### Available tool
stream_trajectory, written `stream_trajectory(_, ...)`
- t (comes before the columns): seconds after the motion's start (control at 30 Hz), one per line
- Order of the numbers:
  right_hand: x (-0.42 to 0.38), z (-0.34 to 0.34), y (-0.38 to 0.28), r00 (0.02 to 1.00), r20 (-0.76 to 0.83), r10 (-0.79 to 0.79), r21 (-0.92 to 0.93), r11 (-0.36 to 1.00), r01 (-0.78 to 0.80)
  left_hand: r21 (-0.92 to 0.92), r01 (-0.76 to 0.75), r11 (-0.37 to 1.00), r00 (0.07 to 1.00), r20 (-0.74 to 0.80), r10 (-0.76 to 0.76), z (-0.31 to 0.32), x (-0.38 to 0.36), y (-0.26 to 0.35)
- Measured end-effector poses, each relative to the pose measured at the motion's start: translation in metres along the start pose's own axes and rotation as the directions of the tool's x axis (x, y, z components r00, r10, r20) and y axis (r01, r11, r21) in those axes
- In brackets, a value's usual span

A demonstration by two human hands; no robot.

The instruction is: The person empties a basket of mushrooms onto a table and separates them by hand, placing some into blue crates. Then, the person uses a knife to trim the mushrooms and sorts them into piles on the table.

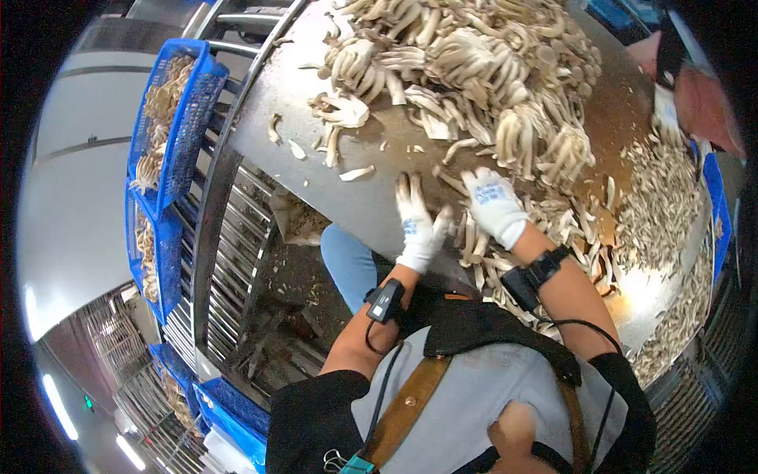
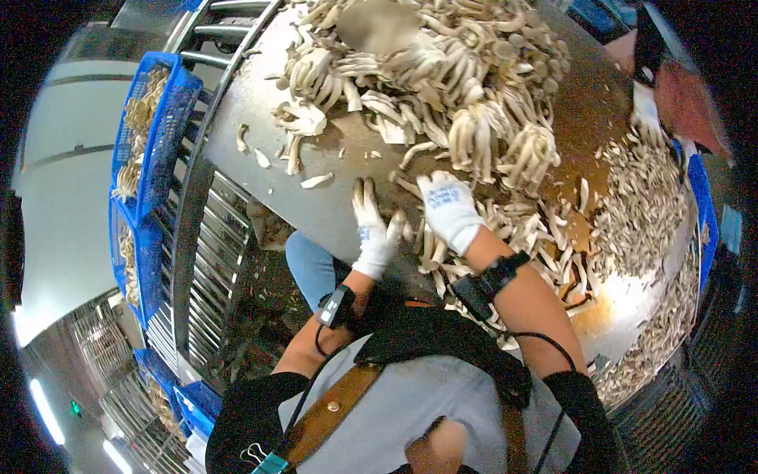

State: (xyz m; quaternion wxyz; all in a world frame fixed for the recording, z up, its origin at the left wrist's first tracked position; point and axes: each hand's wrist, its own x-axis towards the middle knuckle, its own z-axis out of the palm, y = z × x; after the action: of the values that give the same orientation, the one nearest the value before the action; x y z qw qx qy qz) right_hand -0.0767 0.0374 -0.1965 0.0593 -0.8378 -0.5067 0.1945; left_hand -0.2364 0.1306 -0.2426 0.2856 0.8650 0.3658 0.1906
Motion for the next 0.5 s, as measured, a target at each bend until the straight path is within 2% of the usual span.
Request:
stream_trajectory(0.03, -0.006, -0.001, 0.004, 1.0, 0.02, -0.013, 0.004, 1.0, 0.013, -0.11, -0.027, 0.994, 0.997, -0.08, 0.018, -0.003, 0.015, 0.009)
stream_trajectory(0.07, -0.012, 0.005, 0.013, 0.998, -0.044, -0.041, 0.011, 0.999, 0.042, -0.138, 0.074, 0.988, 0.964, -0.242, -0.106, 0.003, 0.033, 0.002)
stream_trajectory(0.1, -0.018, 0.01, 0.017, 0.992, -0.108, -0.064, 0.017, 0.998, 0.066, -0.338, 0.183, 0.923, 0.899, -0.323, -0.297, -0.021, 0.075, 0.016)
stream_trajectory(0.13, -0.023, -0.008, 0.015, 1.0, 0.0, 0.003, 0.138, 0.99, -0.003, -0.415, 0.379, 0.827, 0.804, -0.295, -0.517, -0.034, 0.108, 0.012)
stream_trajectory(0.17, -0.027, -0.003, 0.021, 0.999, 0.037, 0.036, 0.172, 0.984, -0.042, -0.516, 0.463, 0.721, 0.731, -0.237, -0.639, -0.039, 0.14, 0.002)
stream_trajectory(0.2, -0.035, -0.005, 0.025, 0.998, 0.054, 0.032, 0.201, 0.979, -0.042, -0.444, 0.508, 0.738, 0.703, -0.283, -0.653, -0.037, 0.169, -0.01)
stream_trajectory(0.23, -0.043, -0.009, 0.028, 0.997, 0.071, 0.025, 0.227, 0.973, -0.04, -0.481, 0.629, 0.611, 0.662, -0.081, -0.745, -0.06, 0.19, 0.01)
stream_trajectory(0.3, -0.062, -0.008, 0.037, 0.999, -0.023, -0.037, 0.21, 0.977, 0.041, -0.218, 0.638, 0.739, 0.715, -0.188, -0.673, -0.028, 0.225, -0.043)
stream_trajectory(0.33, -0.069, -0.012, 0.036, 0.995, -0.071, -0.069, 0.199, 0.977, 0.081, -0.262, 0.623, 0.737, 0.733, -0.134, -0.667, -0.035, 0.225, -0.037)
stream_trajectory(0.37, -0.077, -0.021, 0.035, 0.999, -0.016, -0.031, 0.309, 0.95, 0.034, -0.307, 0.606, 0.734, 0.752, -0.082, -0.654, -0.042, 0.225, -0.031)
stream_trajectory(0.4, -0.084, -0.028, 0.035, 0.998, 0.052, 0.044, 0.31, 0.949, -0.058, -0.483, 0.524, 0.702, 0.799, -0.006, -0.601, -0.03, 0.223, -0.058)
stream_trajectory(0.43, -0.089, -0.034, 0.036, 0.985, 0.119, 0.123, 0.308, 0.939, -0.154, -0.621, 0.486, 0.615, 0.823, 0.09, -0.56, -0.042, 0.207, -0.037)
stream_trajectory(0.47, -0.093, -0.044, 0.038, 0.986, 0.104, 0.132, 0.31, 0.938, -0.158, -0.735, 0.464, 0.495, 0.838, 0.184, -0.514, -0.055, 0.191, -0.014)
stream_trajectory(0.5, -0.097, -0.05, 0.042, 0.985, 0.09, 0.145, 0.314, 0.935, -0.166, -0.796, 0.367, 0.481, 0.886, 0.143, -0.44, -0.041, 0.175, -0.025)
